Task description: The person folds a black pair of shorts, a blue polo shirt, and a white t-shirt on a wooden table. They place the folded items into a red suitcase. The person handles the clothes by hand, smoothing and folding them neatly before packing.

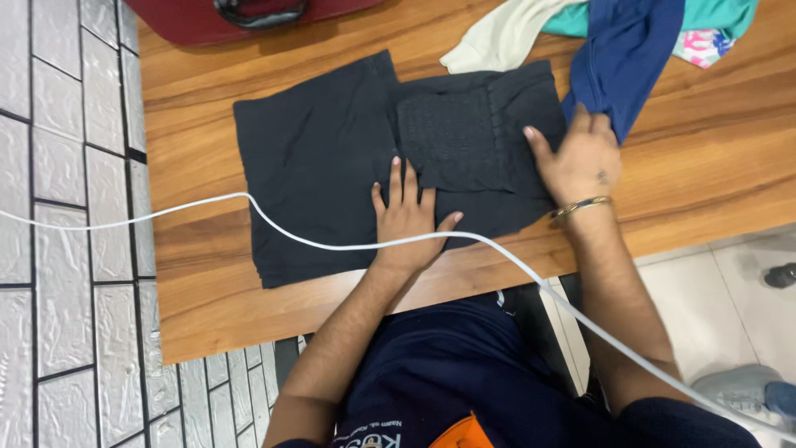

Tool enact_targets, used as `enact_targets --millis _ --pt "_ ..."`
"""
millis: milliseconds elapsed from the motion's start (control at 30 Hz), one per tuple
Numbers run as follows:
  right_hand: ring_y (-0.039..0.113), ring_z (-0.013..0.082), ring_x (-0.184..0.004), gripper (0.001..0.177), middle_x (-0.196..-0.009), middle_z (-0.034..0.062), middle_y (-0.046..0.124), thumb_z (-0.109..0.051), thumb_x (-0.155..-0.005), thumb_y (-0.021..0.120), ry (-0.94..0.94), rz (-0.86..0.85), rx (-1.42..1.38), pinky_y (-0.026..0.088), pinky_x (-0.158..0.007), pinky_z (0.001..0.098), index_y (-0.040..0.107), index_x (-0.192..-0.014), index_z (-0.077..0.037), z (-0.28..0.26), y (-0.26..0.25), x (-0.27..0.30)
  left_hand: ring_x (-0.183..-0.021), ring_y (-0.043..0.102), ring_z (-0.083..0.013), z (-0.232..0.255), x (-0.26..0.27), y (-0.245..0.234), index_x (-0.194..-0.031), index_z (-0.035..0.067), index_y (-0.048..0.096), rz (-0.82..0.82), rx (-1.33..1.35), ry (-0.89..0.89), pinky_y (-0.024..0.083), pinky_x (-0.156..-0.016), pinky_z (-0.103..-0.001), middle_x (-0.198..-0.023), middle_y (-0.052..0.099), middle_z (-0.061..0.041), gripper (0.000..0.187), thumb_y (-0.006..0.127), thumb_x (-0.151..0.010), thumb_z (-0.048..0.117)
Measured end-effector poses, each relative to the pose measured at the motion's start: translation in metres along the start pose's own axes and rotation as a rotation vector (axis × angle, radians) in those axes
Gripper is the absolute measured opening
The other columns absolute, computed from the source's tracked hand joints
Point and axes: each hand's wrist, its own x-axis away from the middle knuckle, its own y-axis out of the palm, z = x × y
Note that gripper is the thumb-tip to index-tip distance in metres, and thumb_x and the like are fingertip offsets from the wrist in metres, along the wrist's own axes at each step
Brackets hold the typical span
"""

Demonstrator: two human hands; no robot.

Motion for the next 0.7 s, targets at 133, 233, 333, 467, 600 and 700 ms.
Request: enact_targets --millis 133,233,333,467,600,700 --pt "0.065 0.0447 -0.098 0.078 -0.107 0.0274 0.066 -0.063 -0.082 0.088 0.045 -0.16 0.031 0.053 -0.084 0.0506 0.069 -0.119 0.003 0.036 0.036 -0.007 -0.141 0.039 -0.0448 -0.01 0.002 -0.003 -0.116 -0.004 0.071 0.245 0.181 0.036 0.028 -0.11 -0.068 -0.145 0.049 -0.034 0.053 0.065 -0.094 0.044" --pt "0.067 0.0418 -0.101 0.081 -0.107 0.0276 0.07 -0.047 -0.072 0.095 0.051 -0.25 -0.129 0.053 -0.086 0.0483 0.066 -0.127 0.006 0.05 0.041 -0.014 -0.121 0.064 -0.0344 -0.018 0.006 -0.012 -0.1 0.0 0.077 0.383 0.377 -0.116 0.047 -0.107 -0.053 -0.132 0.067 -0.023 0.034 0.065 -0.097 0.033" --pt "0.072 0.0308 -0.097 0.074 -0.107 0.0207 0.074 -0.034 -0.065 0.097 0.243 -0.257 -0.286 0.055 -0.087 0.0402 0.07 -0.125 0.002 0.038 0.024 -0.031 -0.096 0.075 -0.0294 -0.037 0.007 -0.02 -0.098 0.0 0.077 0.32 0.71 -0.286 0.059 -0.086 -0.042 -0.115 0.077 -0.017 0.036 0.064 -0.097 0.033" --pt "0.076 0.0213 -0.1 0.054 -0.112 0.0148 0.078 -0.018 -0.078 0.093 0.041 -0.097 -0.456 0.058 -0.088 0.0326 0.074 -0.126 -0.002 -0.027 -0.02 -0.063 -0.095 0.078 -0.0287 -0.098 -0.021 -0.019 -0.112 -0.004 0.071 0.125 1.475 -0.419 0.061 -0.079 -0.038 -0.107 0.077 -0.021 0.049 0.058 -0.101 0.042" --pt "0.075 0.0275 -0.101 0.052 -0.11 0.0167 0.076 -0.005 -0.072 0.092 -0.343 0.056 -0.512 0.059 -0.083 0.0379 0.072 -0.12 -0.002 -0.179 -0.02 -0.077 -0.101 0.077 -0.0289 -0.177 -0.051 -0.027 -0.121 -0.005 0.066 -0.019 1.879 -0.531 0.062 -0.085 -0.04 -0.113 0.075 -0.021 0.058 0.054 -0.099 0.048" --pt "0.072 0.0366 -0.091 0.057 -0.105 0.0108 0.077 -0.03 -0.073 0.082 -0.467 -0.258 -0.422 0.057 -0.079 0.048 0.069 -0.126 -0.015 -0.3 -0.011 -0.029 -0.105 0.075 -0.0282 -0.243 -0.051 -0.035 -0.125 -0.004 0.065 0.11 1.86 -0.533 0.061 -0.09 -0.04 -0.117 0.074 -0.018 0.058 0.056 -0.099 0.047"
